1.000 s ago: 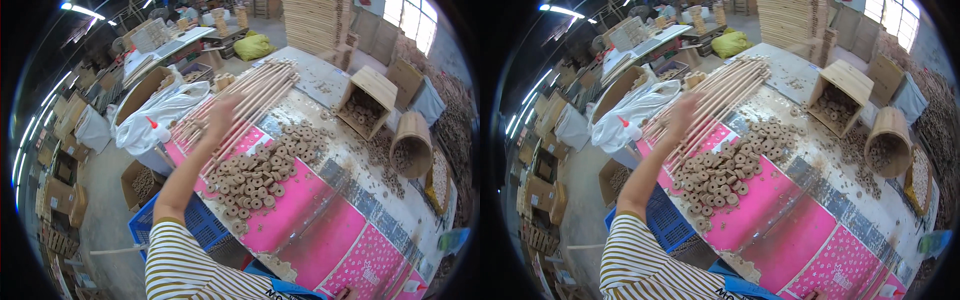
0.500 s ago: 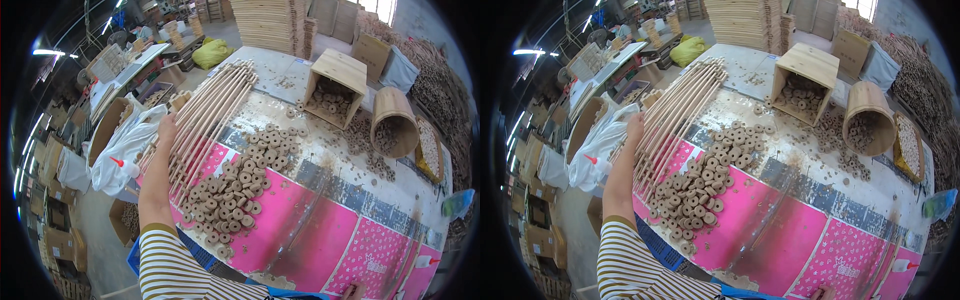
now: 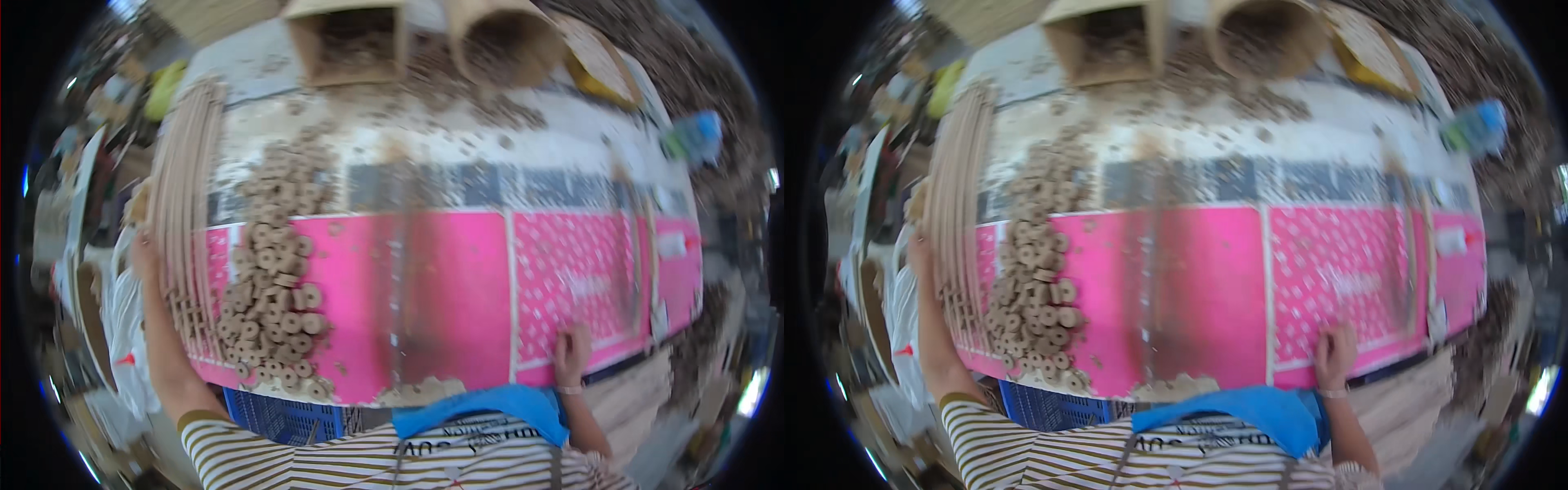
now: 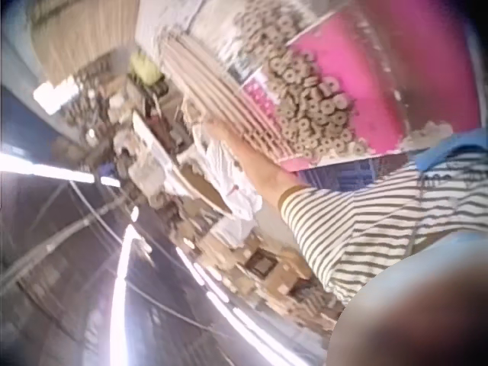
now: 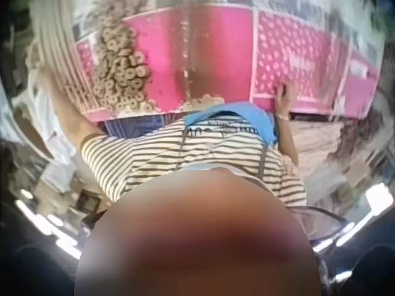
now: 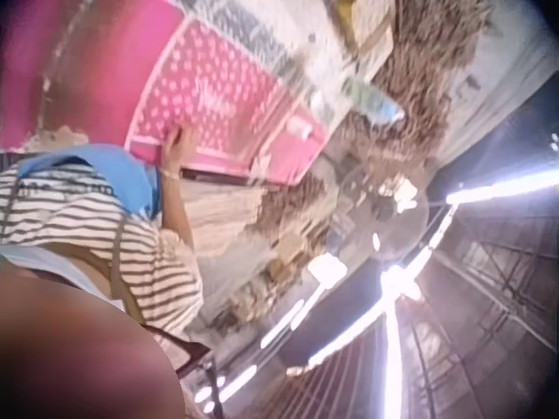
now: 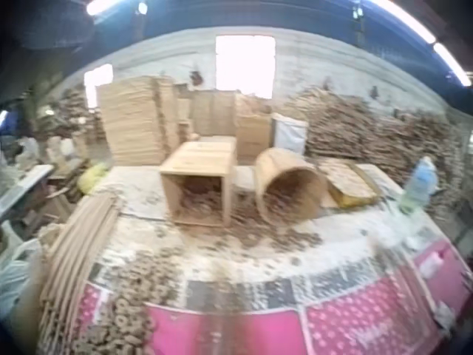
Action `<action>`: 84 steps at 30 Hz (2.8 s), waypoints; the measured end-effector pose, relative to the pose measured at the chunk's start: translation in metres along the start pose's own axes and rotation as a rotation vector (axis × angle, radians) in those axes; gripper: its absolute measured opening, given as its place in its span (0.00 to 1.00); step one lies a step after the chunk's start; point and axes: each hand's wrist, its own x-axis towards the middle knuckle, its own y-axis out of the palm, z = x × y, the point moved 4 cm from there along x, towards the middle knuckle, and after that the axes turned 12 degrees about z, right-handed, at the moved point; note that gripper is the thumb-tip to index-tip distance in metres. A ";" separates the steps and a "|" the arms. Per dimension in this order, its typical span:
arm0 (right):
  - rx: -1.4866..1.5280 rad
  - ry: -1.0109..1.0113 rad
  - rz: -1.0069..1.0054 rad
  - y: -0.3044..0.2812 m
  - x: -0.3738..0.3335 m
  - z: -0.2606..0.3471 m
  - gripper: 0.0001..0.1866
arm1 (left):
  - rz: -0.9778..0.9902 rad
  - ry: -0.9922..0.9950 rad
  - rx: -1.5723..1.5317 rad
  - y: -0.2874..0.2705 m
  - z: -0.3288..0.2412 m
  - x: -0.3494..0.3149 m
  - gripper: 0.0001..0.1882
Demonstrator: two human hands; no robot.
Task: Assemble wooden products by threading wooden rings onto rods and applying glue.
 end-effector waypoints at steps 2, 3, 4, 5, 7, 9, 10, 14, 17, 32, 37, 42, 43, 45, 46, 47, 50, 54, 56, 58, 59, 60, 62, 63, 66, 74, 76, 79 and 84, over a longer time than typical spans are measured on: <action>0.025 0.036 0.008 -0.003 0.001 0.002 0.04 | -0.133 0.158 0.127 -0.016 -0.029 -0.018 0.26; 0.028 -0.033 -0.041 -0.004 0.001 0.007 0.04 | -0.175 0.163 0.173 -0.022 -0.050 -0.030 0.28; 0.008 0.010 -0.039 -0.004 0.003 0.007 0.04 | -0.212 0.411 0.007 -0.032 -0.085 -0.043 0.29; 0.055 -0.043 -0.074 -0.005 0.003 0.011 0.03 | -0.198 0.598 -0.215 -0.038 -0.127 -0.055 0.30; 0.179 0.021 -0.074 -0.011 0.004 0.005 0.04 | -0.205 0.633 -0.149 -0.038 -0.205 -0.107 0.31; 0.185 0.079 -0.169 -0.034 0.003 -0.012 0.07 | -0.011 0.766 -0.630 -0.026 -0.276 -0.181 0.28; 0.110 0.080 -0.258 -0.047 0.004 -0.026 0.08 | 0.003 0.819 -0.622 -0.021 -0.308 -0.226 0.27; -0.511 0.302 -0.641 -0.143 -0.001 -0.145 0.18 | 0.020 1.132 -0.577 -0.024 -0.406 -0.397 0.19; -0.523 0.533 -0.439 -0.178 -0.024 -0.243 0.23 | 0.292 1.119 -0.663 -0.036 -0.446 -0.493 0.18; -0.107 -0.046 -0.077 -0.114 0.077 -0.183 0.11 | 0.283 0.984 -0.562 -0.032 -0.488 -0.582 0.18; -0.258 -0.106 -0.245 -0.090 0.238 -0.211 0.06 | 0.309 0.962 -0.464 -0.025 -0.492 -0.583 0.19; -0.267 0.015 -0.238 -0.073 0.333 -0.232 0.07 | 0.286 0.972 -0.414 -0.032 -0.498 -0.584 0.21; -0.247 -0.029 -0.228 -0.073 0.329 -0.237 0.07 | 0.293 0.966 -0.408 -0.032 -0.498 -0.585 0.21; -0.209 -0.059 -0.221 -0.075 0.300 -0.244 0.08 | 0.290 0.969 -0.434 -0.030 -0.498 -0.585 0.22; -0.186 -0.063 -0.102 -0.076 0.280 -0.248 0.10 | 0.281 0.976 -0.434 -0.030 -0.496 -0.584 0.22; -0.219 -0.155 -0.123 -0.079 0.246 -0.241 0.11 | 0.280 0.989 -0.444 -0.029 -0.493 -0.584 0.23; -0.103 -0.116 -0.059 -0.100 0.142 -0.225 0.09 | 0.274 0.974 -0.450 -0.028 -0.487 -0.582 0.23; 0.032 0.060 0.122 -0.115 0.057 -0.182 0.10 | 0.251 0.935 -0.572 -0.032 -0.480 -0.579 0.24; 0.241 0.053 0.151 -0.104 0.051 -0.144 0.12 | 0.259 0.903 -0.688 -0.034 -0.470 -0.578 0.24; 0.443 0.061 0.236 -0.077 0.060 -0.093 0.11 | 0.153 0.792 -0.752 -0.037 -0.444 -0.571 0.23; 0.513 0.043 0.256 -0.057 0.068 -0.062 0.11 | 0.092 0.707 -0.750 -0.037 -0.426 -0.564 0.22; 0.612 0.002 0.307 -0.032 0.075 -0.025 0.11 | 0.057 0.594 -0.786 -0.037 -0.405 -0.555 0.21; 0.695 -0.195 0.354 0.019 0.089 0.056 0.12 | -0.038 0.400 -0.789 -0.036 -0.363 -0.537 0.18; 0.840 -0.221 0.443 0.045 0.086 0.092 0.13 | -0.095 0.317 -0.774 -0.036 -0.345 -0.532 0.16; 0.605 -0.801 0.413 0.098 0.066 0.200 0.17 | -0.139 0.238 -0.789 -0.031 -0.323 -0.522 0.13; -0.013 -0.819 0.138 0.173 0.189 0.256 0.06 | -0.150 0.211 -0.708 -0.008 -0.320 -0.522 0.16; 0.076 -0.662 0.070 0.170 0.210 0.239 0.07 | -0.116 0.213 -0.677 -0.003 -0.320 -0.523 0.15; -0.185 -0.928 0.111 0.165 0.187 0.232 0.07 | -0.137 0.233 -0.715 -0.003 -0.327 -0.522 0.15; 0.461 -0.722 0.505 0.088 0.091 0.134 0.13 | -0.070 0.385 -0.722 -0.010 -0.327 -0.514 0.18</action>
